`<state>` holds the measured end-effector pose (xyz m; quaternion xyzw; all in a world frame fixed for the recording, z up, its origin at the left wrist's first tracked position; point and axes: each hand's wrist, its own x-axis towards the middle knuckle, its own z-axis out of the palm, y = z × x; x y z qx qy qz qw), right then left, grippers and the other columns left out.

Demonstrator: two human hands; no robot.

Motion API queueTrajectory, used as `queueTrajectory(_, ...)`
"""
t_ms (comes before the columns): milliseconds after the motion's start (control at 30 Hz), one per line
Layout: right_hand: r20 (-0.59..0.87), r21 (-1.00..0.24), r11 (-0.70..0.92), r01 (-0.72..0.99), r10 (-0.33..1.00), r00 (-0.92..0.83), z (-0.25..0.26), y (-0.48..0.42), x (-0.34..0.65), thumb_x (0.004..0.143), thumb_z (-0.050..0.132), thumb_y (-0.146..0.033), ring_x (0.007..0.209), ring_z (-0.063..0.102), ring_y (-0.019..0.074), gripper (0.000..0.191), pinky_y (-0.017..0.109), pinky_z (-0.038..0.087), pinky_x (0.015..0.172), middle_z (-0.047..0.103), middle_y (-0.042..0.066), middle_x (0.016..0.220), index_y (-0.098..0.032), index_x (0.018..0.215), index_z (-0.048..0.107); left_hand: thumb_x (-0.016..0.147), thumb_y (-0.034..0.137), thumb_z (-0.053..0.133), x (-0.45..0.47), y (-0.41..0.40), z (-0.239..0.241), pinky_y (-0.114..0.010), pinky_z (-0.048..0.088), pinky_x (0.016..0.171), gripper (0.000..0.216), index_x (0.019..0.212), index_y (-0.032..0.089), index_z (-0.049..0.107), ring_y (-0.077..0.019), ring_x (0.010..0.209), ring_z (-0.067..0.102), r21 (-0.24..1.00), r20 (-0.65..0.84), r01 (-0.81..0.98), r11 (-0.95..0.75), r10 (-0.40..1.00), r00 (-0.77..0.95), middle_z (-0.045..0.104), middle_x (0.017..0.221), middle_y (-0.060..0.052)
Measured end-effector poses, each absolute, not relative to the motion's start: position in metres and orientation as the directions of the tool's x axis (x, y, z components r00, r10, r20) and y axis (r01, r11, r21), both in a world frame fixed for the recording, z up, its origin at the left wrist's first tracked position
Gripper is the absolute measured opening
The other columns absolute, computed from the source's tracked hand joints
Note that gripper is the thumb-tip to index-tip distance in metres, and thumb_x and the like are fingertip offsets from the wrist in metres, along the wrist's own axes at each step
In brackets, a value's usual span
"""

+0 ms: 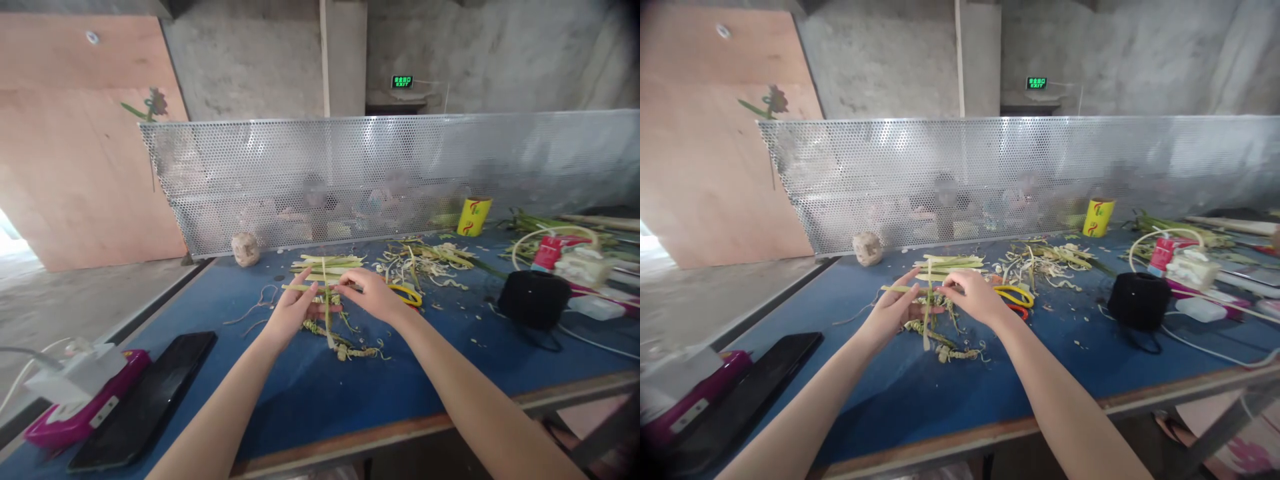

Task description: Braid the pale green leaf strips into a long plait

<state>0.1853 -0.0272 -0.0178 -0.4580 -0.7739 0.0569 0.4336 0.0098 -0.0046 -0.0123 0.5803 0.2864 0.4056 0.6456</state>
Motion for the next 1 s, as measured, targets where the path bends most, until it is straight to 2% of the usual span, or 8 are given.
queueTrajectory(200,0.559,-0.54,0.568,0.621,0.794,-0.241,-0.024,-0.024,0.182,0.082,0.047,-0.036,0.071,0.056,0.0153,0.021,0.028,0.042,0.064,0.062,0.003,0.076,-0.019,0.078,0.059,0.078,0.026,0.055,0.009,-0.003,-0.014,-0.024,0.049,0.053,0.077,0.138,0.025,0.006,-0.0163,0.062,0.066,0.982,0.154,-0.174,-0.08,0.869,0.471,0.065,0.104,-0.011)
queueTrajectory(267,0.583,-0.484,0.563,0.67,0.778,-0.233,-0.026,-0.023,0.181,0.083,0.046,-0.036,0.069,0.056,0.0157,0.021,0.03,0.041,0.065,0.062,0.002,0.072,-0.019,0.077,0.059,0.077,0.025,0.057,0.009,-0.003,-0.013,-0.025,0.05,0.055,0.079,0.138,0.025,0.008,-0.0165,0.063,0.067,0.978,0.154,-0.2,-0.065,0.869,0.471,0.065,0.104,-0.011)
queueTrajectory(367,0.759,-0.301,0.552,0.777,0.632,-0.155,-0.027,-0.027,0.178,0.081,0.051,-0.03,0.082,0.055,0.0187,0.014,0.035,0.037,0.076,0.061,0.004,0.085,-0.019,0.088,0.056,0.07,0.018,0.065,0.009,-0.005,-0.012,-0.029,0.052,0.067,0.084,0.137,0.02,0.014,-0.0173,0.067,0.067,0.967,0.15,-0.253,-0.03,0.871,0.468,0.066,0.1,-0.012)
queueTrajectory(467,0.869,-0.046,0.554,0.831,0.433,-0.24,-0.025,-0.034,0.173,0.08,0.052,-0.024,0.091,0.051,0.0195,0.013,0.035,0.033,0.079,0.056,0.007,0.095,-0.021,0.092,0.053,0.061,0.011,0.071,0.009,-0.008,-0.011,-0.031,0.052,0.072,0.088,0.134,0.015,0.022,-0.0172,0.07,0.066,0.952,0.154,-0.306,-0.023,0.899,0.41,0.068,0.093,-0.011)
queueTrajectory(600,0.795,0.247,0.577,0.779,0.338,-0.503,-0.028,-0.04,0.166,0.082,0.048,-0.019,0.09,0.049,0.0175,0.012,0.036,0.031,0.081,0.053,0.005,0.097,-0.024,0.089,0.056,0.057,0.008,0.072,0.008,-0.01,-0.008,-0.027,0.051,0.068,0.087,0.131,0.013,0.027,-0.0167,0.073,0.066,0.932,0.131,-0.362,0.006,0.926,0.353,0.069,0.09,-0.01)
queueTrajectory(700,0.739,0.327,0.587,0.741,0.329,-0.587,-0.032,-0.039,0.162,0.084,0.045,-0.018,0.09,0.047,0.0169,0.016,0.039,0.028,0.084,0.054,0.003,0.097,-0.026,0.088,0.058,0.058,0.008,0.071,0.006,-0.01,-0.007,-0.026,0.051,0.066,0.084,0.13,0.014,0.029,-0.0156,0.07,0.065,0.934,0.105,-0.357,0.032,0.928,0.356,0.069,0.091,-0.01)
queueTrajectory(800,0.774,0.231,0.622,0.748,0.349,-0.529,-0.034,-0.037,0.161,0.083,0.048,-0.021,0.088,0.047,0.0162,0.015,0.038,0.029,0.084,0.056,0.001,0.092,-0.027,0.082,0.061,0.058,0.01,0.07,0.005,-0.008,-0.008,-0.026,0.051,0.066,0.078,0.127,0.014,0.034,-0.0158,0.072,0.065,0.948,0.14,-0.317,-0.025,0.928,0.344,0.069,0.089,-0.01)
queueTrajectory(1000,0.842,-0.249,0.75,0.613,0.481,-0.246,-0.032,-0.03,0.162,0.079,0.056,-0.024,0.088,0.051,0.0168,0.011,0.036,0.04,0.08,0.056,0.003,0.09,-0.028,0.082,0.066,0.058,0.012,0.068,0.002,-0.002,-0.01,-0.03,0.053,0.068,0.077,0.127,0.013,0.035,-0.0189,0.074,0.065,0.963,0.265,-0.141,-0.23,0.906,0.33,0.068,0.092,-0.011)
